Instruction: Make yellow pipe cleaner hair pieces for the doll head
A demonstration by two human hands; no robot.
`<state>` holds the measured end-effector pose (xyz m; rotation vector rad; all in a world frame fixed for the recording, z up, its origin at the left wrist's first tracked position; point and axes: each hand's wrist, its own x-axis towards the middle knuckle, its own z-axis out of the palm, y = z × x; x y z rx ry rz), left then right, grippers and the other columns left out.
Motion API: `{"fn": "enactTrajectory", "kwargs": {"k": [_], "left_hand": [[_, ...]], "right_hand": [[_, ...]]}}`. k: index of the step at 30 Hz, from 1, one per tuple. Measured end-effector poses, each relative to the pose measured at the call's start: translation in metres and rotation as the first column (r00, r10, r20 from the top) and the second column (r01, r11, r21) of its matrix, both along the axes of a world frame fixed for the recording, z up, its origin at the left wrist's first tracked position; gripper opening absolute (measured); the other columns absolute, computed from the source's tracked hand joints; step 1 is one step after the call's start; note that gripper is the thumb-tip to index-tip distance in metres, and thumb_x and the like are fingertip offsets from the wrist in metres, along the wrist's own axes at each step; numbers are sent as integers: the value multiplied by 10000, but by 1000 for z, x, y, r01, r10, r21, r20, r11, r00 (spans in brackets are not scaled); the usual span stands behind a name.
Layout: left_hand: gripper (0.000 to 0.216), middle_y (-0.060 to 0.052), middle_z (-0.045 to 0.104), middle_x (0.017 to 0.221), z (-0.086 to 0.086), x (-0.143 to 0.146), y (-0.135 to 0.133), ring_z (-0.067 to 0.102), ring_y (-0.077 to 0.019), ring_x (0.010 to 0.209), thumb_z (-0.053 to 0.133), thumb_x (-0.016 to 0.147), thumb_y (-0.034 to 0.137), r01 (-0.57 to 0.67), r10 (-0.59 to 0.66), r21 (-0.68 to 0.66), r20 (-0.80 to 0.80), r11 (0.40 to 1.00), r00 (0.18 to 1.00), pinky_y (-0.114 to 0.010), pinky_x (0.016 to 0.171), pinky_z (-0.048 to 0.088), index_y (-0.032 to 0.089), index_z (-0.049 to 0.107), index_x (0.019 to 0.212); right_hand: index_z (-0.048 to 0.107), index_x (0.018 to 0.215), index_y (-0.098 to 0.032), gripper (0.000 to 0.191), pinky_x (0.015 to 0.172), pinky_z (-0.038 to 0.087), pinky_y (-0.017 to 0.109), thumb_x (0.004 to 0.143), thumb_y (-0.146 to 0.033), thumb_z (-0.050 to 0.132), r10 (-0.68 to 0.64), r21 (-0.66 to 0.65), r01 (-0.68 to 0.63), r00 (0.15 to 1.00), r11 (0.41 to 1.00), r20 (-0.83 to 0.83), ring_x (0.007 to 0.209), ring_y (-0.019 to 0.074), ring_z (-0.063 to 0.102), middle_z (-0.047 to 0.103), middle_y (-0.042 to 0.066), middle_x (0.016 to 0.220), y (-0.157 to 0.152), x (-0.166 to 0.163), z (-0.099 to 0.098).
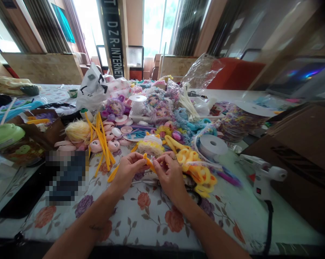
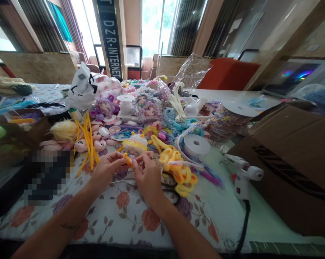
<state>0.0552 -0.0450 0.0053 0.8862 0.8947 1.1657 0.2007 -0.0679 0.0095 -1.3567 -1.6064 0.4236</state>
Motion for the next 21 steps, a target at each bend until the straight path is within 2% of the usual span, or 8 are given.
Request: {"fn": "enactTrajectory", "kwargs": {"k": [8, 14, 21], "left_hand": [[176, -25, 681, 695, 5, 4, -3, 648, -135, 677, 777, 635, 271, -25, 26, 12, -18, 1000, 1000, -280, 725, 556, 148, 659, 678], [164, -26, 685, 708, 3, 3, -3, 653, -139, 694, 767, 650, 268, -10, 11, 25, -31, 1000, 999, -287, 745, 555, 150, 662, 692], [146, -20, 680, 722, 2, 3, -4, 648, -134, 709, 751, 678, 263, 4, -3, 39, -37, 999, 999, -281, 747, 554, 155, 659, 709]], "right_hand": [[543, 703, -185, 190, 529, 366, 265, 864, -285, 527, -21, 27, 20, 999, 999, 27, 625, 137, 478, 485, 29, 817, 0, -3, -3], [543, 716, -181, 179, 584, 390, 282, 869, -272, 528, -42, 51, 38, 996, 998, 79, 646, 144, 496, 500, 44, 855, 0, -3, -5], [537, 729, -184, 173, 573, 389, 279, 875, -275, 521, -37, 62, 30, 993, 998, 109, 645, 147, 497, 506, 47, 856, 0, -4, -6]]}}
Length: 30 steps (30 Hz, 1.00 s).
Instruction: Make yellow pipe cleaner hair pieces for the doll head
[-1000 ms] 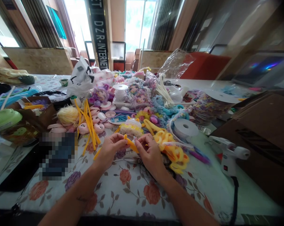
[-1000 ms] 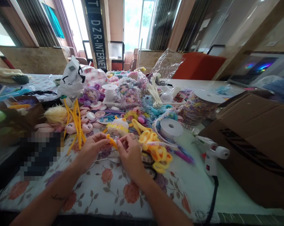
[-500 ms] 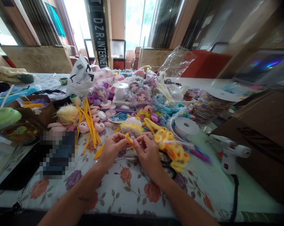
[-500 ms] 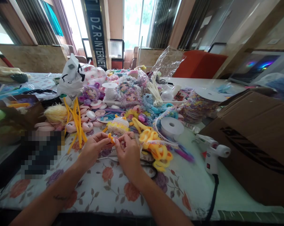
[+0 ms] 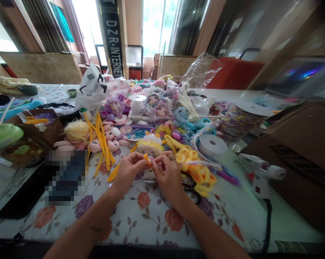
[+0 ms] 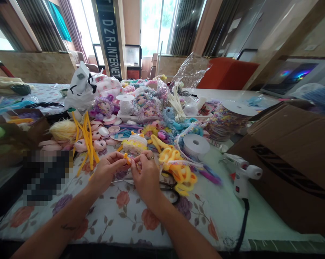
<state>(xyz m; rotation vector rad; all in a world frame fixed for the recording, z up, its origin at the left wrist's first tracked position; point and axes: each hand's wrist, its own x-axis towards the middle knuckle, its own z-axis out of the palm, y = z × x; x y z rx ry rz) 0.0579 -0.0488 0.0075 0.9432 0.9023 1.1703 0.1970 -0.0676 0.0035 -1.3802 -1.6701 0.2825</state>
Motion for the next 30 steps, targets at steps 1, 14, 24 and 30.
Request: {"fn": "enactTrajectory", "kwargs": {"k": [1, 14, 24, 30], "left_hand": [[143, -19, 677, 722, 0, 0, 0, 646, -133, 709, 749, 682, 263, 3, -3, 2, -1, 1000, 1000, -282, 748, 554, 156, 659, 710], [189, -13, 670, 732, 0, 0, -1, 628, -120, 698, 774, 667, 256, 41, -41, 1, -10, 999, 999, -241, 705, 526, 148, 651, 761], [229, -24, 684, 742, 3, 2, -2, 635, -129, 713, 792, 647, 282, 33, -33, -3, -17, 999, 999, -248, 717, 522, 137, 664, 769], [219, -24, 681, 727, 3, 3, -3, 635, -121, 703, 787, 652, 268, 21, -21, -12, -10, 1000, 1000, -235, 708, 527, 132, 650, 754]], "right_hand": [[536, 729, -184, 173, 573, 390, 278, 876, -274, 519, 0, 4, 0, 1000, 1000, 3, 646, 147, 498, 506, 48, 857, 0, 0, 0], [530, 700, -178, 185, 558, 366, 262, 863, -265, 521, -37, 56, 35, 999, 998, 36, 616, 138, 485, 501, 36, 807, 1, 0, -3], [534, 734, -177, 144, 585, 403, 270, 858, -248, 517, -23, 75, 19, 999, 997, 46, 663, 151, 514, 503, 51, 863, 0, 0, -5], [535, 739, -179, 152, 597, 435, 287, 867, -257, 508, -2, 82, -1, 999, 997, 36, 719, 173, 540, 504, 61, 875, 0, 0, -6]]}}
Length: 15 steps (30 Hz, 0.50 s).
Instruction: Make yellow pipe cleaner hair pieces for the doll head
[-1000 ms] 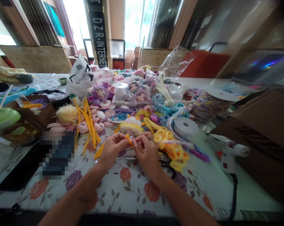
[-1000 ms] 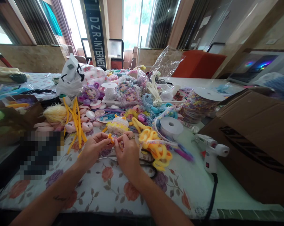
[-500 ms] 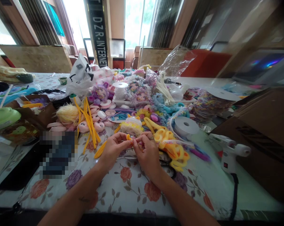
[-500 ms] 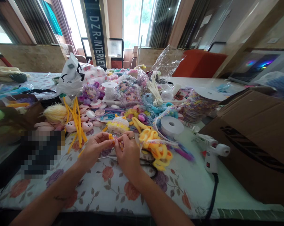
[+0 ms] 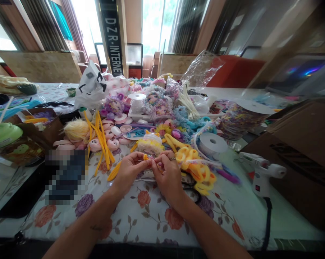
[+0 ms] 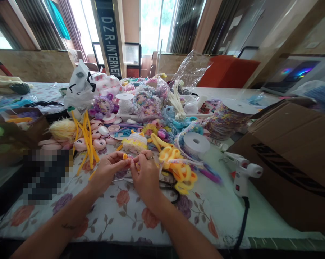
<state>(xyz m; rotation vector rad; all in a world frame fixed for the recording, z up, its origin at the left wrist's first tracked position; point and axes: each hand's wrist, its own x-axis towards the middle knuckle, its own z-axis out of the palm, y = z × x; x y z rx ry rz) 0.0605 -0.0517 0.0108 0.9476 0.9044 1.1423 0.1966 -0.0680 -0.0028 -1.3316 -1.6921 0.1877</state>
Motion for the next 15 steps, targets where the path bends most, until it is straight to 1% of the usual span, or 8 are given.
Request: {"fn": "enactTrajectory", "kwargs": {"k": [3, 6, 8, 11, 15], "left_hand": [[211, -23, 677, 733, -2, -1, 1, 632, -119, 705, 780, 662, 271, 5, -5, 11, 2, 1000, 1000, -229, 705, 527, 133, 656, 764], [203, -22, 675, 740, -4, -3, 3, 632, -116, 702, 766, 679, 279, -8, 8, 22, 4, 1000, 1000, -226, 701, 525, 138, 657, 777], [204, -21, 674, 743, -6, -4, 4, 631, -115, 696, 761, 687, 283, -33, 33, 34, -1, 999, 999, -234, 706, 528, 139, 656, 787], [214, -22, 672, 759, -8, -5, 6, 630, -119, 702, 757, 692, 294, -72, 73, 57, -11, 996, 997, -247, 716, 534, 141, 659, 806], [221, -19, 675, 773, -9, -4, 6, 634, -119, 713, 759, 690, 294, -104, 105, 57, -10, 993, 994, -234, 704, 536, 144, 660, 818]], "right_hand": [[565, 773, -175, 131, 637, 460, 308, 866, -258, 524, 11, 19, -11, 1000, 1000, -23, 784, 196, 553, 507, 68, 884, 0, 0, 1], [599, 869, -168, 87, 673, 481, 330, 835, -245, 574, 33, 41, -31, 997, 999, -67, 823, 207, 556, 508, 81, 936, 0, 1, 3], [605, 928, -168, 134, 679, 491, 334, 800, -206, 603, 51, 47, -47, 995, 998, -85, 825, 204, 554, 502, 85, 977, -1, 3, 5], [603, 970, -177, 192, 654, 503, 312, 781, -141, 593, 81, 40, -77, 990, 996, -118, 767, 172, 545, 490, 78, 1008, -1, 6, 6], [602, 955, -173, 178, 613, 508, 273, 790, -107, 587, 104, 33, -100, 977, 994, -184, 673, 120, 521, 480, 63, 1004, 0, 8, 5]]}}
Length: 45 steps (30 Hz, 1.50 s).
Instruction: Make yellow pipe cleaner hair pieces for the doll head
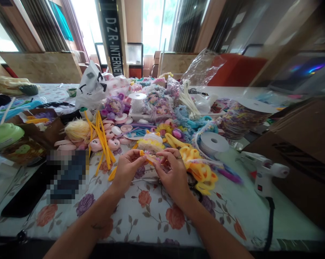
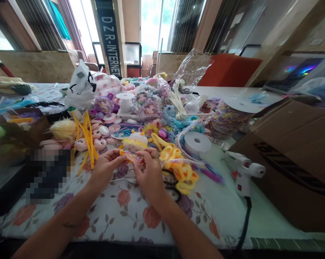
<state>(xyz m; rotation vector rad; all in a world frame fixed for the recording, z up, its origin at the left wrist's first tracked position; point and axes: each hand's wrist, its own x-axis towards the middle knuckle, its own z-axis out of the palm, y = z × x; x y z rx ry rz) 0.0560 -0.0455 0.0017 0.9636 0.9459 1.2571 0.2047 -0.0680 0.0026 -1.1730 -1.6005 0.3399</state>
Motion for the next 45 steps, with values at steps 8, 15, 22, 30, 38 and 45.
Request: {"fn": "enactTrajectory", "kwargs": {"k": [8, 15, 22, 30, 38, 45], "left_hand": [[227, -13, 673, 771, 3, 1, -1, 629, -106, 707, 761, 685, 294, -15, 15, 5, 12, 1000, 1000, -213, 693, 531, 144, 664, 826], [225, -2, 662, 769, 7, 2, -2, 624, -107, 708, 763, 678, 293, -27, 26, 19, 4, 999, 1000, -212, 688, 525, 154, 666, 826], [211, 9, 649, 764, 6, 2, -3, 614, -103, 709, 756, 688, 286, -31, 31, 34, 9, 999, 999, -205, 686, 517, 164, 661, 832], [226, 12, 643, 742, 4, 1, -3, 600, -104, 685, 770, 660, 246, -12, 12, 13, -10, 1000, 1000, -204, 652, 485, 165, 631, 820], [229, 1, 649, 728, 5, 3, -4, 592, -107, 669, 787, 634, 234, 47, -47, 17, -27, 999, 999, -208, 635, 454, 156, 629, 780], [200, 19, 629, 687, 2, 1, -2, 568, -92, 627, 786, 627, 242, 14, -14, 1, -3, 1000, 1000, -196, 600, 427, 162, 630, 723]], "right_hand": [[605, 947, -174, 151, 613, 506, 272, 803, -129, 609, -3, -24, 2, 999, 1000, -33, 658, 106, 522, 474, 55, 1007, 1, 2, 0], [618, 928, -166, 117, 557, 475, 277, 812, -163, 596, -57, -57, 59, 998, 997, 28, 582, 94, 480, 490, 63, 993, 0, 3, 1], [611, 917, -167, 108, 510, 453, 264, 814, -196, 603, -63, -90, 65, 998, 994, 26, 520, 71, 461, 488, 58, 988, 0, 2, 2], [613, 913, -165, 114, 514, 448, 259, 800, -182, 611, -53, -101, 57, 998, 993, 40, 514, 69, 461, 490, 58, 983, -1, 2, 3], [612, 917, -162, 123, 517, 452, 255, 796, -175, 619, -37, -93, 41, 998, 995, 48, 505, 65, 456, 487, 55, 968, 0, 2, 1], [600, 927, -174, 130, 518, 459, 255, 802, -200, 628, -25, -91, 27, 999, 995, 27, 526, 73, 472, 483, 54, 979, -1, 1, 0]]}}
